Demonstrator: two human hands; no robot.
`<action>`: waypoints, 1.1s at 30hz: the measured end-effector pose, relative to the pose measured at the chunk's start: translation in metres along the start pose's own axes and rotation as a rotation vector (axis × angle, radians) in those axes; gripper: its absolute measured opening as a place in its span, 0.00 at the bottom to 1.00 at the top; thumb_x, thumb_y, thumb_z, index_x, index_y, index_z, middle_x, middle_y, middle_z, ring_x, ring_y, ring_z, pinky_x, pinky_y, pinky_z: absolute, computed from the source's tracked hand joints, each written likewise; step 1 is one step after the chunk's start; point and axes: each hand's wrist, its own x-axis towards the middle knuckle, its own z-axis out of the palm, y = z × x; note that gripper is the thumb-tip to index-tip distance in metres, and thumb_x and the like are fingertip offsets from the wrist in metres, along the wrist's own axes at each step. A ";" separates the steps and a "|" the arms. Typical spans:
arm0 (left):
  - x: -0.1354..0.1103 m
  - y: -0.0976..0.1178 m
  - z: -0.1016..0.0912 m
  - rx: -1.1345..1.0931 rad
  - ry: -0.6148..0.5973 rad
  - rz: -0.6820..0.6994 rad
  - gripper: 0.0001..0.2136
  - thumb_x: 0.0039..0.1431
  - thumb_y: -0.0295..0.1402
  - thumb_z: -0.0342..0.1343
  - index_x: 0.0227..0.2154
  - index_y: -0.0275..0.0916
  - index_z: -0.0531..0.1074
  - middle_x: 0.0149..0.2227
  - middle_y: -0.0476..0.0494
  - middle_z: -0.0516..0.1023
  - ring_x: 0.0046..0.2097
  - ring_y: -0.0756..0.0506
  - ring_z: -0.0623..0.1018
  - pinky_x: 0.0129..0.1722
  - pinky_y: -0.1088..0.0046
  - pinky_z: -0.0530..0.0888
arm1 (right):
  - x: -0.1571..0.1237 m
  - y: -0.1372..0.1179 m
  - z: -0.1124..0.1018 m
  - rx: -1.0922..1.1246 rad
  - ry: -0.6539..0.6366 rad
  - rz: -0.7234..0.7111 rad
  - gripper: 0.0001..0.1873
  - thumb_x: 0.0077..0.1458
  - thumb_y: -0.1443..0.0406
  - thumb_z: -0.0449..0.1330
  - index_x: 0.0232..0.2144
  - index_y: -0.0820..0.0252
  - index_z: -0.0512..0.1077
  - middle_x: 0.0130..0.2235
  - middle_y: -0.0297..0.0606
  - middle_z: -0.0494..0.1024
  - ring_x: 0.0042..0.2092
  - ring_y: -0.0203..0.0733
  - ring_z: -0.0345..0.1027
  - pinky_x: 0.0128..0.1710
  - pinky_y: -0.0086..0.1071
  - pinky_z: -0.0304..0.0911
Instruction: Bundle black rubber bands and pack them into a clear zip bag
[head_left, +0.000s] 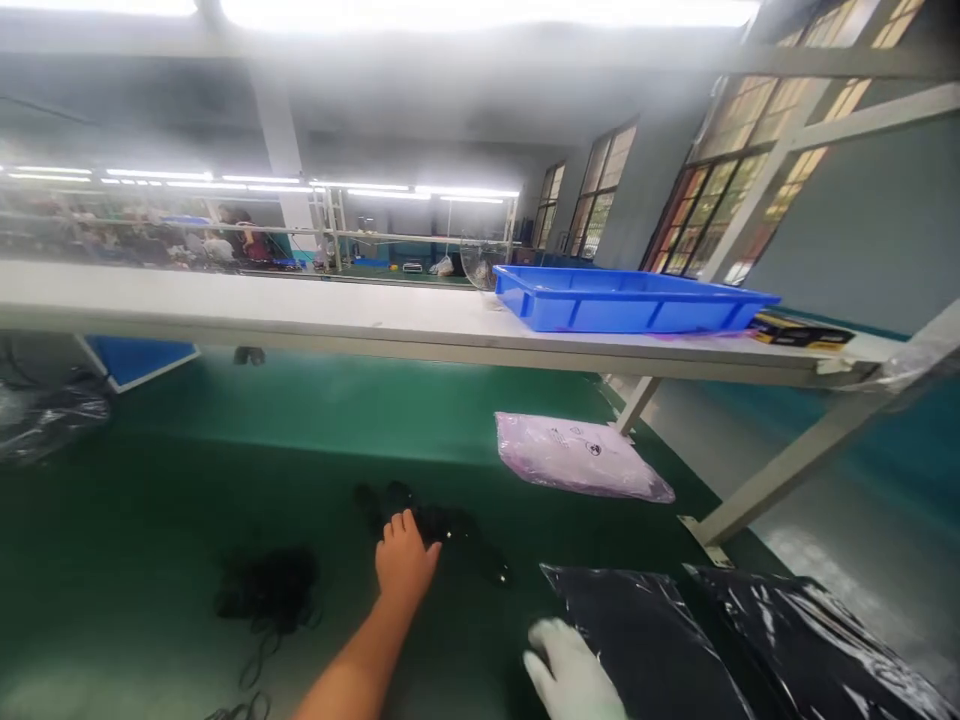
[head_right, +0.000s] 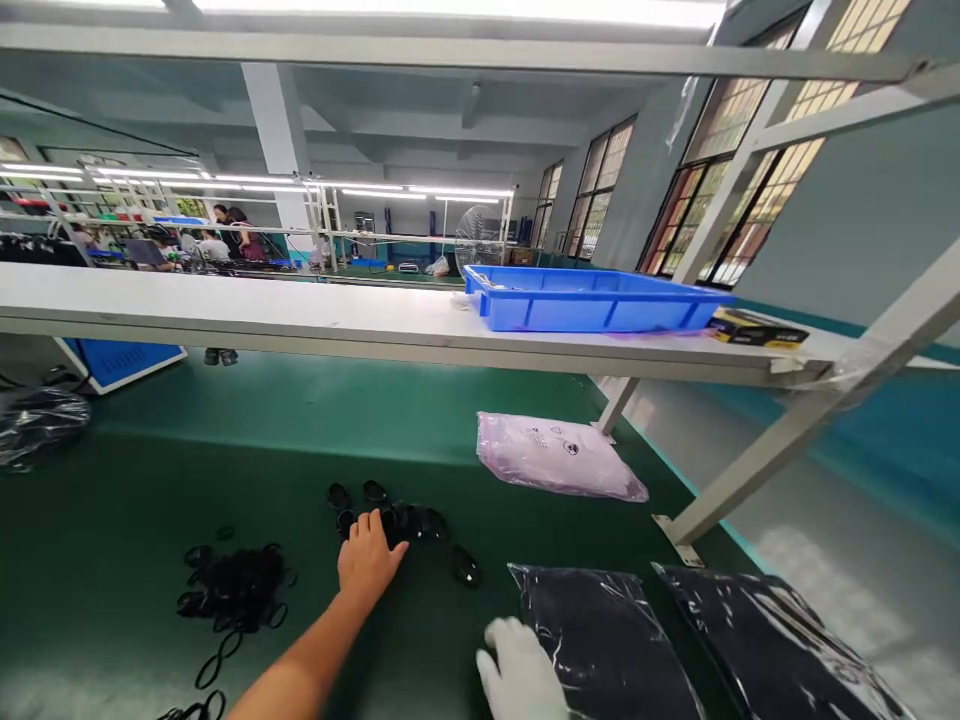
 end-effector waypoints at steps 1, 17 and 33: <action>0.009 -0.002 -0.001 0.004 -0.019 0.004 0.24 0.53 0.35 0.49 0.50 0.27 0.58 0.48 0.31 0.60 0.50 0.35 0.62 0.45 0.57 0.63 | 0.029 -0.007 0.007 -0.049 0.000 0.046 0.22 0.52 0.63 0.47 0.48 0.58 0.67 0.49 0.42 0.68 0.51 0.45 0.60 0.50 0.37 0.56; -0.087 -0.058 -0.014 -0.138 -0.455 0.469 0.26 0.49 0.23 0.45 0.52 0.51 0.62 0.55 0.48 0.61 0.56 0.45 0.61 0.54 0.69 0.59 | 0.053 -0.011 0.020 0.018 -0.153 -0.227 0.36 0.47 0.79 0.41 0.56 0.49 0.59 0.58 0.33 0.58 0.59 0.38 0.48 0.58 0.34 0.44; -0.096 -0.021 0.005 0.061 -0.429 0.134 0.33 0.34 0.29 0.61 0.50 0.30 0.64 0.48 0.33 0.64 0.48 0.35 0.65 0.48 0.59 0.63 | 0.037 -0.060 0.055 0.230 -0.152 0.272 0.34 0.35 0.73 0.55 0.51 0.68 0.62 0.49 0.52 0.61 0.49 0.53 0.61 0.47 0.41 0.58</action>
